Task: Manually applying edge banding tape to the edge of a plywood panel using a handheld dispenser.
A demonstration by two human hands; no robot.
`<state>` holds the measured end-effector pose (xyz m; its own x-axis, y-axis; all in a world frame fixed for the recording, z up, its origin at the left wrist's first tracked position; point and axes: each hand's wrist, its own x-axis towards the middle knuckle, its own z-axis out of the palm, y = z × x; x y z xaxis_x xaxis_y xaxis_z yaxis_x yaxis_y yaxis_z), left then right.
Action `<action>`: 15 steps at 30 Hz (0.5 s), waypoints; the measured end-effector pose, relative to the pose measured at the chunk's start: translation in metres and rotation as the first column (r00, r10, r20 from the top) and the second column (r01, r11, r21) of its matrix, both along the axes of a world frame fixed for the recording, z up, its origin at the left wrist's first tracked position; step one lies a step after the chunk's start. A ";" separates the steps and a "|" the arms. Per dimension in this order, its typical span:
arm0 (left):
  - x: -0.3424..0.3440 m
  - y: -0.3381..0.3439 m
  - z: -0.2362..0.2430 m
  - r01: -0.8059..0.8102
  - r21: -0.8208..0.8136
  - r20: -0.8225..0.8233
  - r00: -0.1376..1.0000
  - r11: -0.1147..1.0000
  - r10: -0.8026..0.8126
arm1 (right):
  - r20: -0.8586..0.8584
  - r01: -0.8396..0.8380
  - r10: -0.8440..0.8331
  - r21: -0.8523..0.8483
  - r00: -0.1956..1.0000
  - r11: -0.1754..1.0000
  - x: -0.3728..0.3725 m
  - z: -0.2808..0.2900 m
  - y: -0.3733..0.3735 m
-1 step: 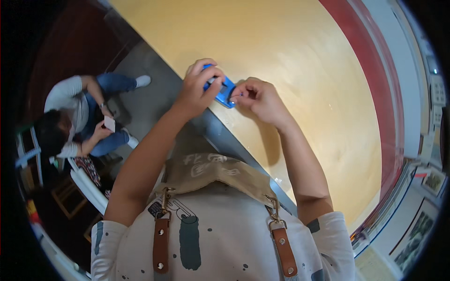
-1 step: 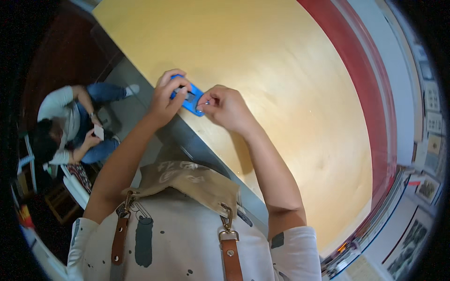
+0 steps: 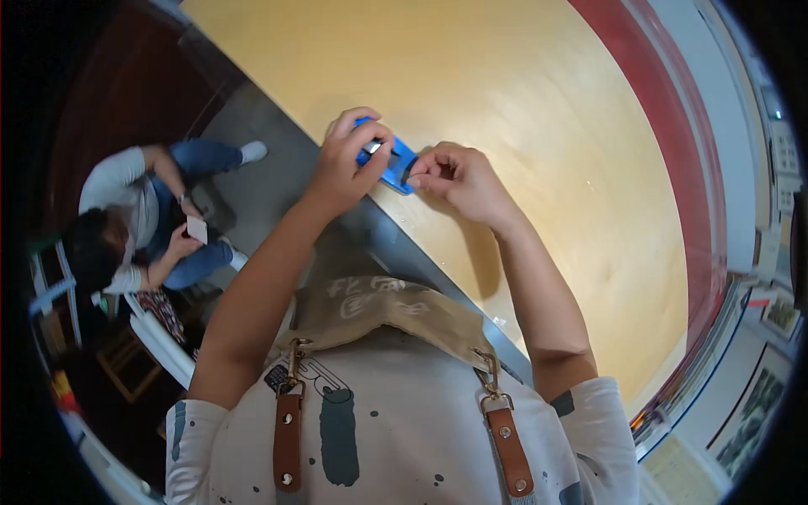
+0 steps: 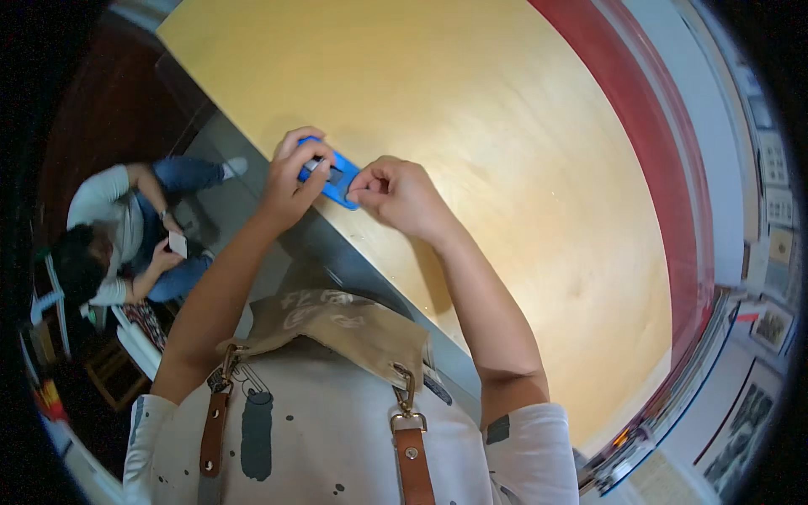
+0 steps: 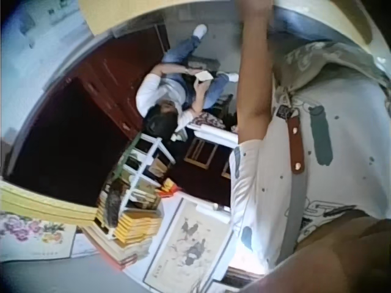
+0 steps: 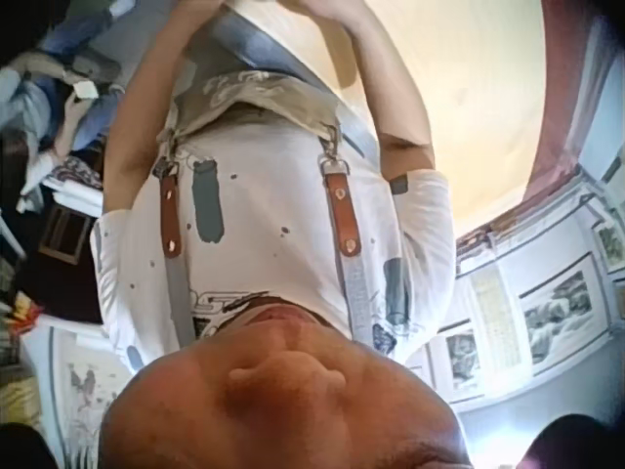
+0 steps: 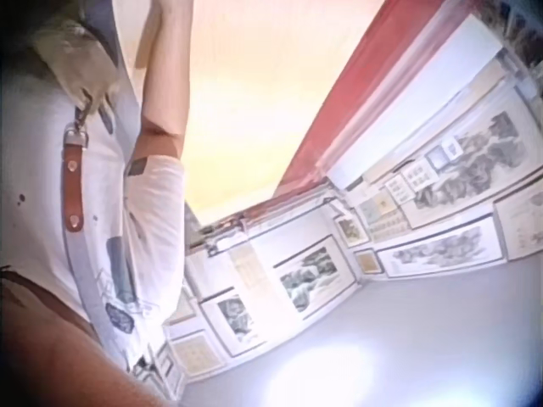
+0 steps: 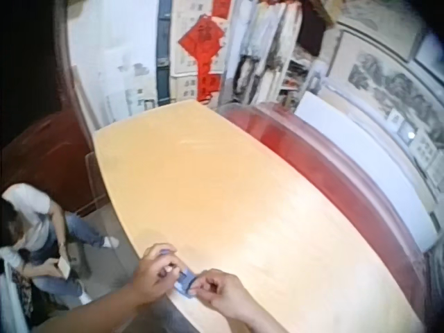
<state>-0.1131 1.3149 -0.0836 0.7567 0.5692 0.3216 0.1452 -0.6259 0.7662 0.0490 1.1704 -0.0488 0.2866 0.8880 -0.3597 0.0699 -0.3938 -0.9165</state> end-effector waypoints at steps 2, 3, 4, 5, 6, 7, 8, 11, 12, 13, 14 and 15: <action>0.002 -0.002 0.000 0.021 0.034 -0.005 1.000 0.999 -0.021 | -0.097 0.048 -0.054 -0.062 0.994 0.997 0.002 -0.010 -0.014; 0.002 -0.002 0.000 0.025 0.050 -0.009 1.000 0.998 -0.025 | -0.148 0.062 -0.076 -0.093 0.986 0.994 0.002 -0.014 -0.020; 0.004 -0.005 0.001 0.031 0.043 -0.020 0.999 0.999 -0.030 | -0.009 0.131 -0.134 -0.144 0.991 0.981 -0.004 -0.016 -0.024; 0.006 -0.006 0.002 0.044 0.059 -0.036 0.998 0.997 -0.042 | 0.184 0.128 -0.118 -0.047 0.976 0.991 -0.007 -0.018 -0.025; 0.007 -0.008 0.003 0.050 0.080 -0.055 0.997 0.996 -0.046 | 0.372 0.099 -0.108 0.044 0.922 0.994 -0.010 -0.022 -0.025; 0.008 -0.008 0.005 0.059 0.100 -0.072 0.996 0.993 -0.052 | 0.548 0.054 -0.112 0.119 0.829 0.991 -0.012 -0.022 -0.026; 0.008 -0.008 0.004 0.069 0.092 -0.085 0.995 0.993 -0.061 | 0.713 0.090 -0.151 0.122 0.685 0.988 -0.014 -0.021 -0.029; 0.005 -0.011 0.007 0.066 0.063 -0.135 0.989 0.996 -0.057 | 0.539 0.234 -0.302 0.192 0.786 0.953 -0.006 -0.014 -0.060; 0.006 -0.012 0.006 0.067 0.044 -0.135 0.989 0.997 -0.061 | 0.447 0.332 -0.409 0.242 0.796 0.912 -0.002 -0.015 -0.080; 0.006 -0.012 0.007 0.062 0.027 -0.133 0.989 0.998 -0.058 | 0.299 0.497 -0.534 0.196 0.791 0.845 0.004 -0.020 -0.104; 0.007 -0.011 0.009 0.054 0.009 -0.131 0.990 0.999 -0.052 | 0.367 0.561 -0.595 0.208 0.715 0.802 0.012 -0.026 -0.132; 0.009 -0.013 0.010 0.046 -0.012 -0.131 0.990 0.999 -0.047 | 0.246 0.698 -0.705 0.134 0.665 0.704 0.017 -0.030 -0.161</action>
<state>-0.1043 1.3019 -0.0735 0.8175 0.5351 0.2133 0.2158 -0.6278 0.7478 0.0662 1.0095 -0.0793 0.9061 0.3932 -0.1562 0.0167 -0.4023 -0.9154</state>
